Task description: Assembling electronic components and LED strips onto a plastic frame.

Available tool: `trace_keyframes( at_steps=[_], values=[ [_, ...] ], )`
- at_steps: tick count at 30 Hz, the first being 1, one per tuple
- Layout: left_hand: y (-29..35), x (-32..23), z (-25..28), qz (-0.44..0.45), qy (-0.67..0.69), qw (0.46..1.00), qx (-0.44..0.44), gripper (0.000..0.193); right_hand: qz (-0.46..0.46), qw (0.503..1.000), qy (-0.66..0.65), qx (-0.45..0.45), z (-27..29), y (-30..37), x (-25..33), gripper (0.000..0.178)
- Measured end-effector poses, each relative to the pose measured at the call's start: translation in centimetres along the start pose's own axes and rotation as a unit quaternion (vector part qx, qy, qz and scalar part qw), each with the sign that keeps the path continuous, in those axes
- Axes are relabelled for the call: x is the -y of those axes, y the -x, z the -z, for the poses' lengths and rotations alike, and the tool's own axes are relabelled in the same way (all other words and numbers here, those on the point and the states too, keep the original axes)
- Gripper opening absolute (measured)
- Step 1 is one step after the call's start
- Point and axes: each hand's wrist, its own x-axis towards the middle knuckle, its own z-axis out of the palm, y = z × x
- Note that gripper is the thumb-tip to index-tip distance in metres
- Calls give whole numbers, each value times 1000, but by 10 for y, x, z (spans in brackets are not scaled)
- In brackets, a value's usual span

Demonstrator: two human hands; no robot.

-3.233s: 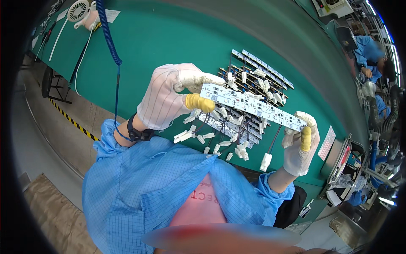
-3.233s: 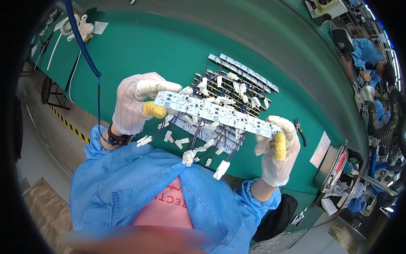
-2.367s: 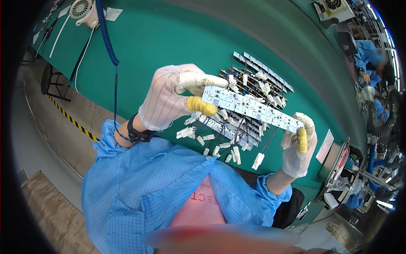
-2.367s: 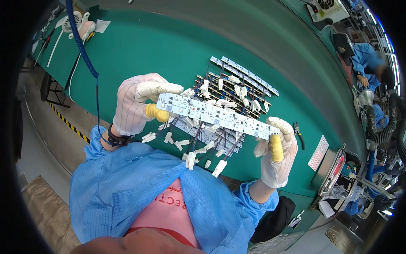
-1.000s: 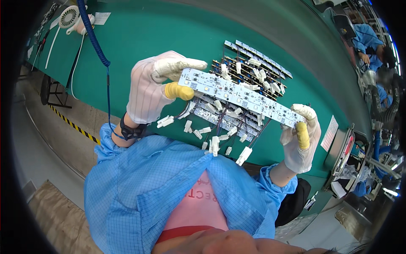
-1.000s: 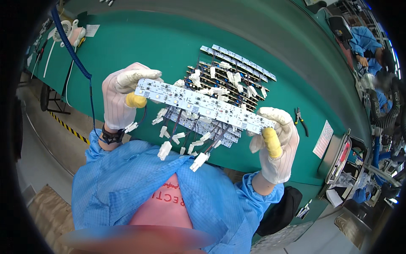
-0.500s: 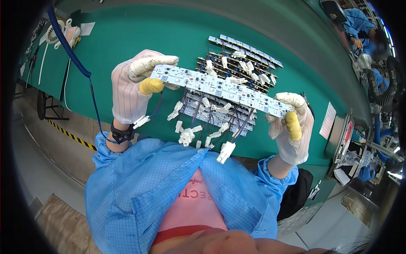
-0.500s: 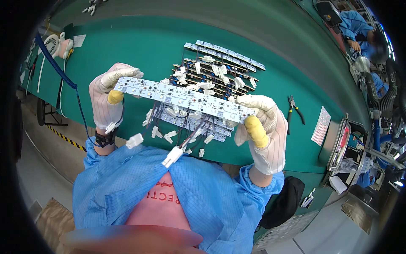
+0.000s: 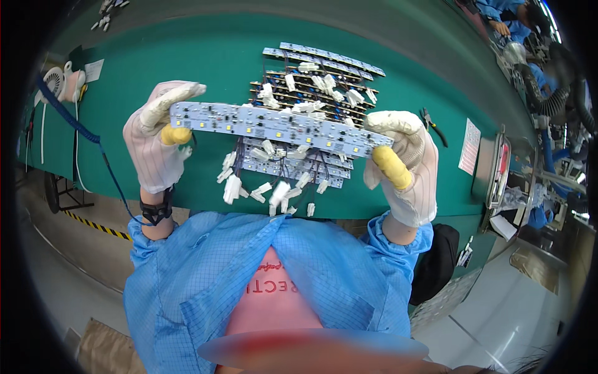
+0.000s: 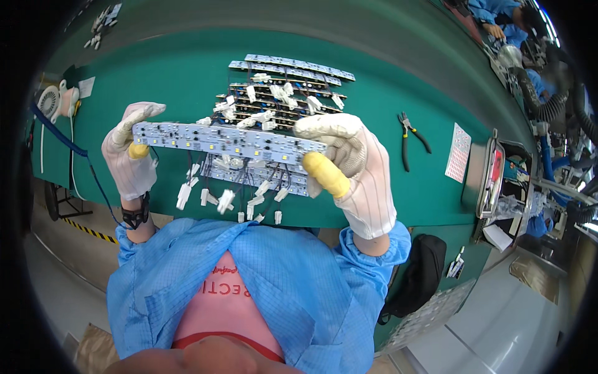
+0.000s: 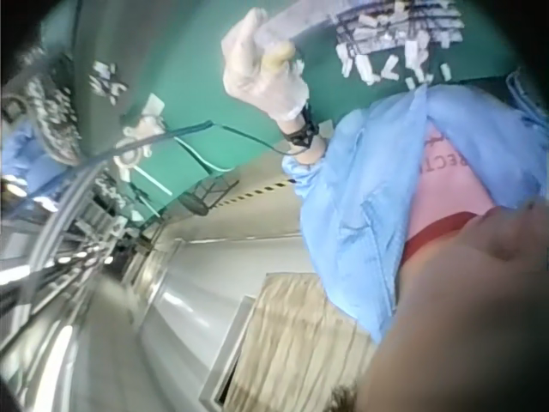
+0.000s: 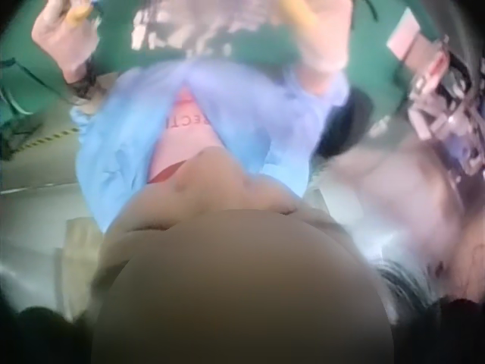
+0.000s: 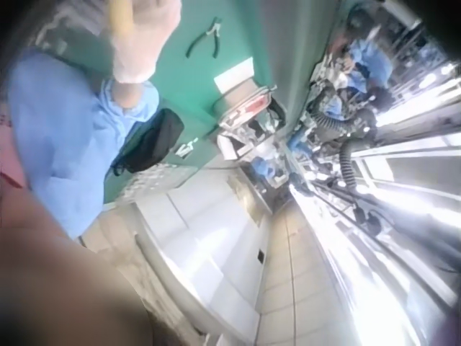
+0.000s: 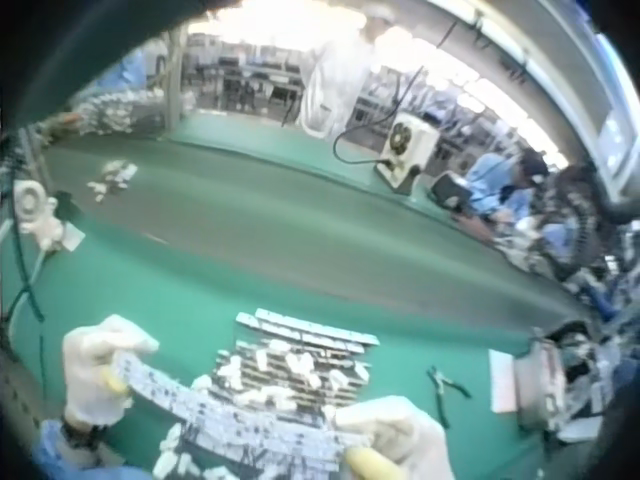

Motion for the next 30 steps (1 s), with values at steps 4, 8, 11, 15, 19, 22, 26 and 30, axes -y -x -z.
trace_keyframes(
  at_steps=[4,8,11,15,19,22,26,30],
  values=[
    [6,1,0,114,106,987,-43,35,17,999,2,33,3,-1,0,39],
    [-2,3,1,155,11,988,-21,34,5,998,-6,55,-1,-1,6,46],
    [-4,1,3,187,-5,982,5,31,6,999,-12,41,-1,-1,1,53],
    [-5,-1,-2,151,0,989,-6,31,18,998,5,56,4,-2,1,48],
    [1,1,-4,136,112,982,-65,37,6,999,-20,36,3,-5,-2,46],
    [2,2,-1,128,136,981,-52,43,-6,1000,-10,7,-2,-6,-1,42],
    [1,-7,0,143,112,982,-59,43,-1,1000,19,2,0,-9,-1,38],
    [4,-14,-6,100,186,976,-56,41,4,998,57,-6,3,-10,-7,36]
  ],
)
